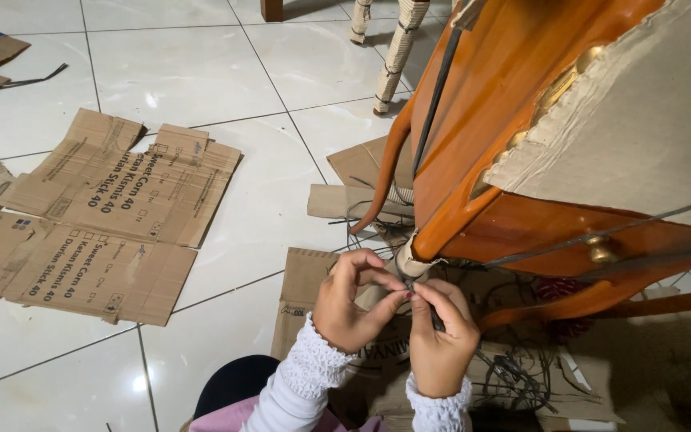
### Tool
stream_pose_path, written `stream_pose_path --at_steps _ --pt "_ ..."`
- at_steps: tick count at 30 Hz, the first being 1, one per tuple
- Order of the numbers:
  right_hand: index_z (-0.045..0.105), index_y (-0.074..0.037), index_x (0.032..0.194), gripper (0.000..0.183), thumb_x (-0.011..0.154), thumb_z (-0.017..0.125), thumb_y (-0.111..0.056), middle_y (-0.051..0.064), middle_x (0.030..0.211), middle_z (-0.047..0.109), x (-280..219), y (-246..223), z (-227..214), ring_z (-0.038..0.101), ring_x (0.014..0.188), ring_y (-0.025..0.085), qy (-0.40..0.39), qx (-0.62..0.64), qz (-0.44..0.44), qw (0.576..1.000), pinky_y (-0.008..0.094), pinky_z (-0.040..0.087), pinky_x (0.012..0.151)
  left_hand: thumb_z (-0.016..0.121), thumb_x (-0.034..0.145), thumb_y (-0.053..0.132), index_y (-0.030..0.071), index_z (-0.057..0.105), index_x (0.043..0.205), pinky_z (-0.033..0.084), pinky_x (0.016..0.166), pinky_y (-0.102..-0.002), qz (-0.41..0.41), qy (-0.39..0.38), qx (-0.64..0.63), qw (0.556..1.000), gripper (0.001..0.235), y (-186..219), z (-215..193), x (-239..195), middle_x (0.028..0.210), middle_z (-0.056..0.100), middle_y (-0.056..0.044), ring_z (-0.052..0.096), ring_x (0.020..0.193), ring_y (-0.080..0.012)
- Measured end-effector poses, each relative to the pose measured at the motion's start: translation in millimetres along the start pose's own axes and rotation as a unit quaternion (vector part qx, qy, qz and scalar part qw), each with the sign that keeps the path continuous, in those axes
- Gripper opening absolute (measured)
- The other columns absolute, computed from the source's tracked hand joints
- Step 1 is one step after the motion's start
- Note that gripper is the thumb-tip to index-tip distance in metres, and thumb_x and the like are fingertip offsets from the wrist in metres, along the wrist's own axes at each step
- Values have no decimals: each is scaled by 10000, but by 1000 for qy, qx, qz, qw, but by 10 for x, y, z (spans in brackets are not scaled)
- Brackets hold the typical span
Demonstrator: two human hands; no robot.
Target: Tying a thin black string around cardboard padding to secure it to a furniture leg.
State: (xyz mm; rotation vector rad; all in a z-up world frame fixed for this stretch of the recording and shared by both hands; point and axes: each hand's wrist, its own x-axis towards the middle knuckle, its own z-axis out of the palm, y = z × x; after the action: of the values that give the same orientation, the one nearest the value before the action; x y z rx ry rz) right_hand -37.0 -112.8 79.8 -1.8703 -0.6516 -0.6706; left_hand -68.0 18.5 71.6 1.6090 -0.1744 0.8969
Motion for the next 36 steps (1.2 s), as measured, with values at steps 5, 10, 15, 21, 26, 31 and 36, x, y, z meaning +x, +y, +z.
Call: stream_pose_path --at_steps 5,10,15,21,26,31,36 --pt "774 -13 972 85 928 709 20 115 965 706 8 -39 -20 708 894 235 17 -25 -14 999 340 602 799 732 904 47 90 415 1079 611 763 -302 -32 -13 -59 998 365 96 -78 46 866 729 -53 706 776 -160" --pt "763 -5 984 87 943 691 22 118 964 711 28 -47 -26 717 883 237 13 -18 -41 999 337 618 783 470 964 -79 91 373 1009 546 729 -295 1 -45 -22 999 201 -136 -16 0 975 598 -88 614 866 -185" --pt "745 20 934 113 958 648 73 139 961 700 69 107 -101 710 841 249 16 -51 -40 998 326 647 722 384 813 -203 121 434 838 389 893 -448 164 27 246 955 329 -327 -72 118 886 569 -43 503 773 -235" --pt "748 1 918 107 937 665 64 125 957 705 19 384 -107 700 870 248 0 -43 -57 997 351 602 796 427 754 -248 161 394 775 334 890 -426 186 35 291 938 411 -452 -41 129 914 579 12 441 749 -199" --pt "705 10 1054 156 928 675 -78 108 987 708 -22 673 -519 676 872 188 -127 101 107 981 311 609 790 591 909 41 98 492 983 499 866 -375 -25 -51 171 984 136 -242 -311 46 976 662 -69 636 930 -236" --pt "705 -15 1180 329 976 588 -246 58 1010 748 -562 1516 -1074 692 732 159 -239 88 289 923 302 620 691 762 876 270 149 548 1113 512 637 -516 -188 -218 374 882 341 -618 -269 -562 1085 651 -104 670 858 -366" --pt "806 -150 981 342 875 568 -373 12 998 844 -1892 2989 -1214 803 918 186 -390 -168 347 836 327 611 767 628 936 410 239 614 1383 542 927 -476 -317 -534 318 717 479 -910 385 -840 1258 695 -97 669 1118 -333"
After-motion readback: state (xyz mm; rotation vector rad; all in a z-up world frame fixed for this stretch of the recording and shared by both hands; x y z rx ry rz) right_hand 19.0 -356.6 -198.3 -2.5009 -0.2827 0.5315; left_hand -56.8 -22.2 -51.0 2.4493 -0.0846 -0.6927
